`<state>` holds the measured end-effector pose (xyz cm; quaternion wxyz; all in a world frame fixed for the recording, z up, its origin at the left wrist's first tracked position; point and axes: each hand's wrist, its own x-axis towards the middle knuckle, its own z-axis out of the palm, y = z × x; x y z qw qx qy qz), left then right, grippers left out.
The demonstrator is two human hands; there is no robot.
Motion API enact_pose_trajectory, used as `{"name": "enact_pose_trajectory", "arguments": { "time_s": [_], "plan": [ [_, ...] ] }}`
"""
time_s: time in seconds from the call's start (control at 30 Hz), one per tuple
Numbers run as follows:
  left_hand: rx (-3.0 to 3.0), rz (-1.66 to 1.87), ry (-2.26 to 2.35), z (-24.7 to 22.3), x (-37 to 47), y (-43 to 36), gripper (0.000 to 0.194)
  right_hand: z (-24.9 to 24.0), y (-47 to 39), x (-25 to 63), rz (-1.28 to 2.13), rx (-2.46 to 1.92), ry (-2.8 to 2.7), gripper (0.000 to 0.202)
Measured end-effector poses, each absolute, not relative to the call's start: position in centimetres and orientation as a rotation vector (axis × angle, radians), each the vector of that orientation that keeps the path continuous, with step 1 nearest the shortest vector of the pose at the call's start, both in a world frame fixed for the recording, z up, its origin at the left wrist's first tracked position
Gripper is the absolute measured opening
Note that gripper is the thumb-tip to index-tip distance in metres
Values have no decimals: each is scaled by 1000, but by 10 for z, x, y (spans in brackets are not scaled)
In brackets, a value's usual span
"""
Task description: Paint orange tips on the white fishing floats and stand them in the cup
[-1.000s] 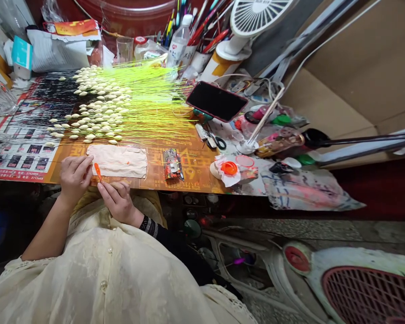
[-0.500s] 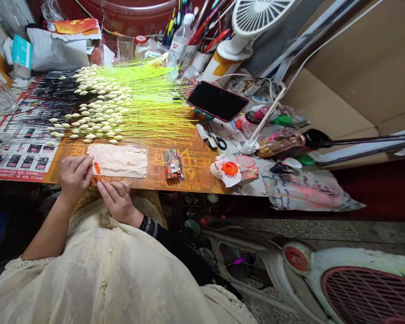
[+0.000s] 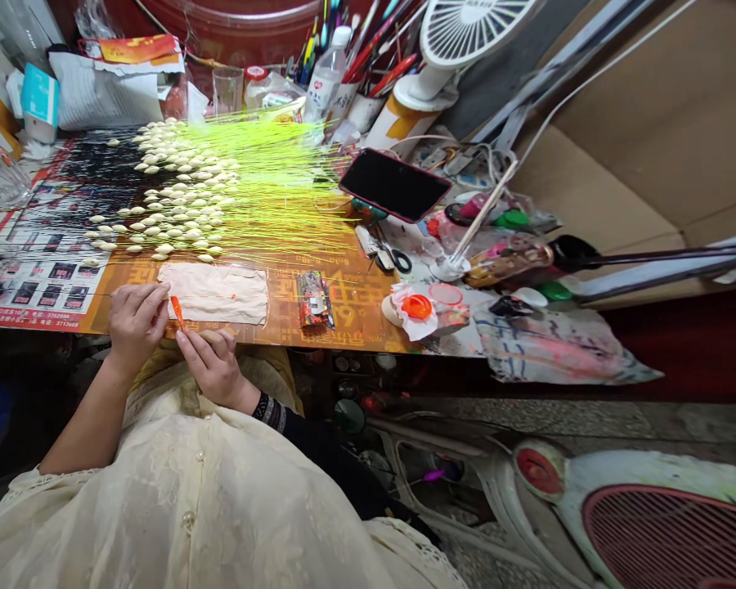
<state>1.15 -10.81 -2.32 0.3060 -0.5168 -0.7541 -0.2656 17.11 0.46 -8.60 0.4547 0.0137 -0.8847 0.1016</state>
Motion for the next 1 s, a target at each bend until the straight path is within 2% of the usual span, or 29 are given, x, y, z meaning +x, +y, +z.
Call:
{"name": "enact_pose_trajectory", "arguments": {
  "time_s": [0.4, 0.87, 1.0],
  "plan": [
    [-1364, -709, -2019, -25, 10, -108, 39, -88, 6, 173, 263, 34, -2187, 50],
    [-1377, -704, -1989, -23, 10, -110, 36, -88, 12, 178, 321, 108, -2132, 43],
    [-1402, -690, -1933, -16, 13, -109, 34, -89, 17, 182, 378, 176, -2105, 52]
  ]
}}
